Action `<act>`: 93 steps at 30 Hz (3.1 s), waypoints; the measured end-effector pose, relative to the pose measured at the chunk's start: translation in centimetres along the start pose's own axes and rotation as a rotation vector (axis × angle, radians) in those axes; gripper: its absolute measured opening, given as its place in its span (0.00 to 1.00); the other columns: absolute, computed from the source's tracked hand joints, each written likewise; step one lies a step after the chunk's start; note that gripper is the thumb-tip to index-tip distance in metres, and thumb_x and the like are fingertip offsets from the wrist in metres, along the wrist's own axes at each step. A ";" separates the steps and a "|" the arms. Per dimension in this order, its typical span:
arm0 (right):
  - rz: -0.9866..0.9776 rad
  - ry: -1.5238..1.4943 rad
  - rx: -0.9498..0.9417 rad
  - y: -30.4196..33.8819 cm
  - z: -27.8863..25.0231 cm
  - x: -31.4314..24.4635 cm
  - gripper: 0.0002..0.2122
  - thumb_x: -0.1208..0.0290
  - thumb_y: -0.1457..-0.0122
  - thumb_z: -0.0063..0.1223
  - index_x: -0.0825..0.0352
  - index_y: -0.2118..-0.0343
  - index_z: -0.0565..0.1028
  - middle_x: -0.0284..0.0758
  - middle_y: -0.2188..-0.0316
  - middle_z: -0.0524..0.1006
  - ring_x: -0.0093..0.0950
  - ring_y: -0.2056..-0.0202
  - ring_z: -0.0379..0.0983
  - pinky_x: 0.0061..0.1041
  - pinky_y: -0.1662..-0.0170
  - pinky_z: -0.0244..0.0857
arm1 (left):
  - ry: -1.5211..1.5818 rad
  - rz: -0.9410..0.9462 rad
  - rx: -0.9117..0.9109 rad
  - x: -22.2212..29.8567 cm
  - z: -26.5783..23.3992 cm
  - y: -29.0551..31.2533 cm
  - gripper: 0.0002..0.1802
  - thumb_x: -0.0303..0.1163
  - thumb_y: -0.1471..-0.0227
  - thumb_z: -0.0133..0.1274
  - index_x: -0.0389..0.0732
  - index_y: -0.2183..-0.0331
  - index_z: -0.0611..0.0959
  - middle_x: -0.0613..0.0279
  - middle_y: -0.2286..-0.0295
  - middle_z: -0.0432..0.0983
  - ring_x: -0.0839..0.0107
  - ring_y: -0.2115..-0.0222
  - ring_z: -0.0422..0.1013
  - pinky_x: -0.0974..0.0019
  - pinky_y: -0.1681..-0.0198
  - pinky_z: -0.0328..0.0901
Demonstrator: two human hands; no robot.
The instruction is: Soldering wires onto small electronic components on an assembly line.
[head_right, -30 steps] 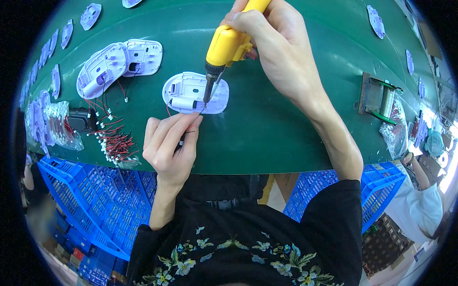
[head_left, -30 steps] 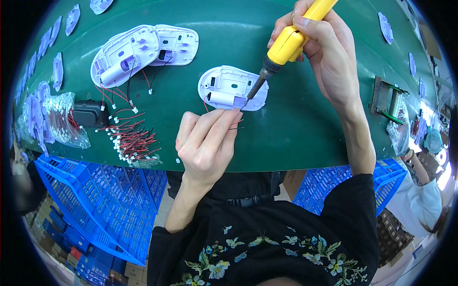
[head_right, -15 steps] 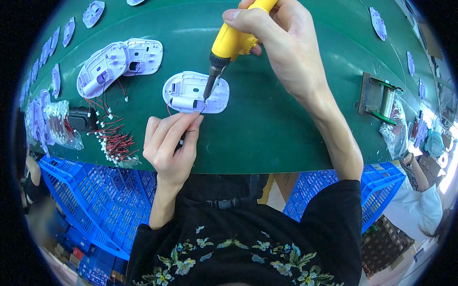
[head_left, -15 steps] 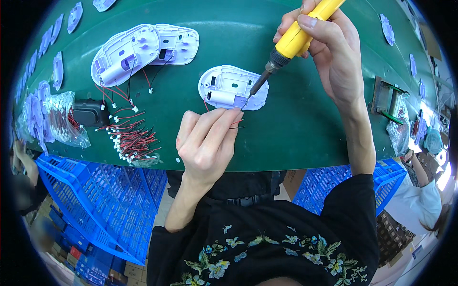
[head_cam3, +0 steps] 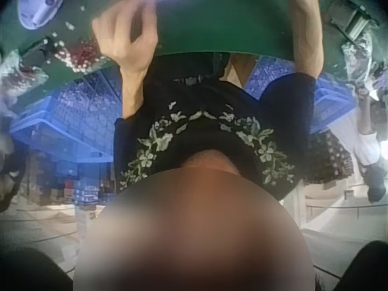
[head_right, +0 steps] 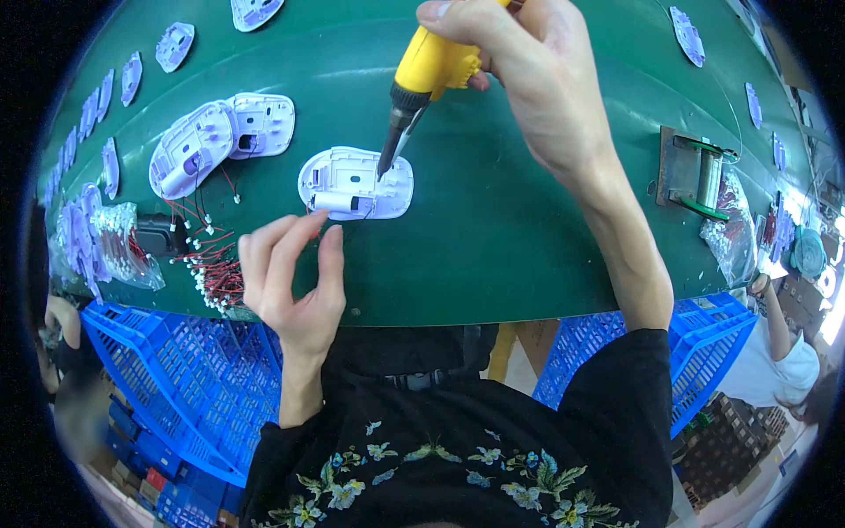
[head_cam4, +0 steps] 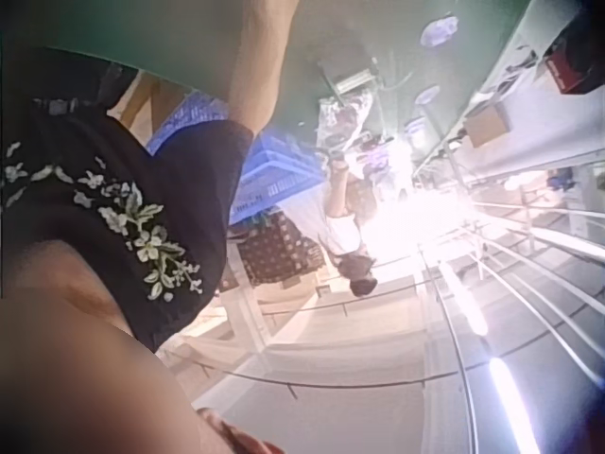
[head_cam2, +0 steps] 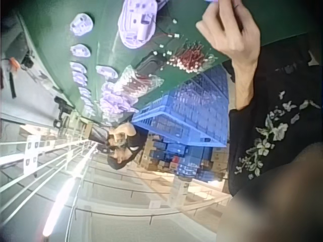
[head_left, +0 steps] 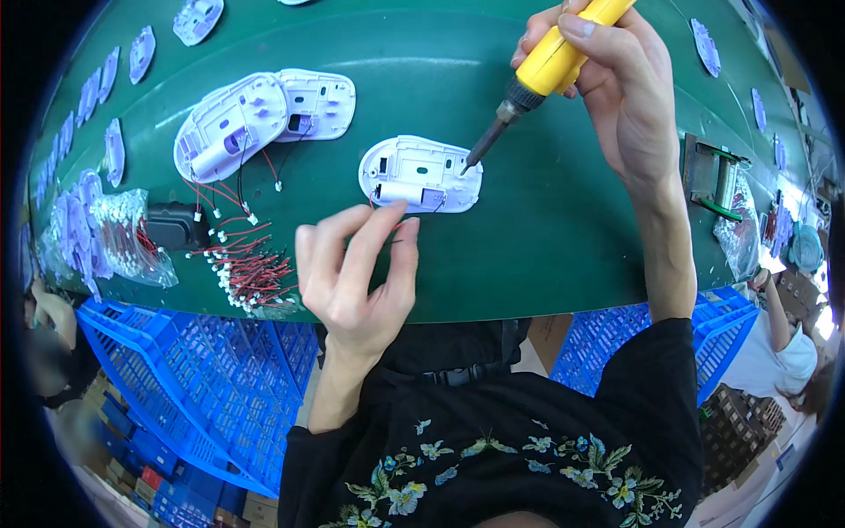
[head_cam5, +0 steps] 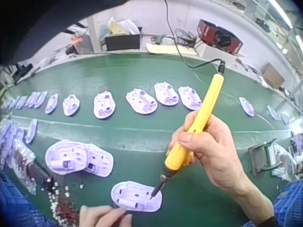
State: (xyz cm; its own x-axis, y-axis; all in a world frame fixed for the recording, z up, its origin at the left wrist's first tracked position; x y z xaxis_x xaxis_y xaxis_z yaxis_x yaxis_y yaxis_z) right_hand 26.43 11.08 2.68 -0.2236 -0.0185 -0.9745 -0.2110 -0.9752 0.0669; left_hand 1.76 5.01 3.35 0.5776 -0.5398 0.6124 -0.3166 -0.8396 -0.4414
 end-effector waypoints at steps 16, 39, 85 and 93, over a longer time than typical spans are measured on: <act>-0.160 0.277 0.091 0.3 -8.8 -10.9 0.10 0.68 0.40 0.54 0.65 0.59 0.69 0.39 0.68 0.80 0.24 0.67 0.78 0.21 0.66 0.68 | -0.258 0.159 -0.378 3.3 0.7 -9.0 0.11 0.26 0.50 0.64 0.39 0.62 0.85 0.58 0.76 0.69 0.59 0.72 0.65 0.55 0.68 0.61; -0.029 0.205 0.021 1.3 -6.6 -11.0 0.11 0.67 0.43 0.62 0.65 0.63 0.73 0.36 0.71 0.80 0.18 0.72 0.72 0.18 0.72 0.59 | -0.124 0.411 -0.823 6.9 9.7 -8.2 0.13 0.34 0.50 0.65 0.38 0.64 0.86 0.54 0.75 0.78 0.54 0.71 0.74 0.52 0.66 0.67; -0.018 0.154 -0.170 -0.8 1.2 1.4 0.06 0.68 0.33 0.43 0.64 0.59 0.66 0.41 0.67 0.78 0.33 0.62 0.78 0.33 0.56 0.73 | 0.409 -0.519 -0.024 -2.5 4.7 1.4 0.07 0.22 0.50 0.66 0.33 0.69 0.83 0.66 0.85 0.76 0.85 0.86 0.66 0.78 0.83 0.56; -0.007 0.149 -0.169 -0.9 1.0 1.6 0.06 0.68 0.33 0.42 0.64 0.60 0.66 0.41 0.66 0.78 0.33 0.62 0.78 0.33 0.56 0.73 | 0.399 -0.524 -0.036 -2.4 4.8 1.4 0.06 0.22 0.49 0.66 0.33 0.69 0.83 0.65 0.85 0.77 0.84 0.86 0.67 0.78 0.83 0.58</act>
State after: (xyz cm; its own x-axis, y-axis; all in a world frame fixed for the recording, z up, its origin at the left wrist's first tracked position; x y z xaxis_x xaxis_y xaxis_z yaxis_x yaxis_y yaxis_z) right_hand 25.31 12.14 1.31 -0.0768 -0.0316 -0.9965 -0.0466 -0.9983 0.0353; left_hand 3.50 5.44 -1.88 0.3411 -0.0345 0.9394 -0.0980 -0.9952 -0.0010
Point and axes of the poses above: each hand's wrist, its own y-axis away from the middle knuckle, its own z-axis out of the palm, x = y × z, the point moved 10 cm from there along -y, towards the middle knuckle
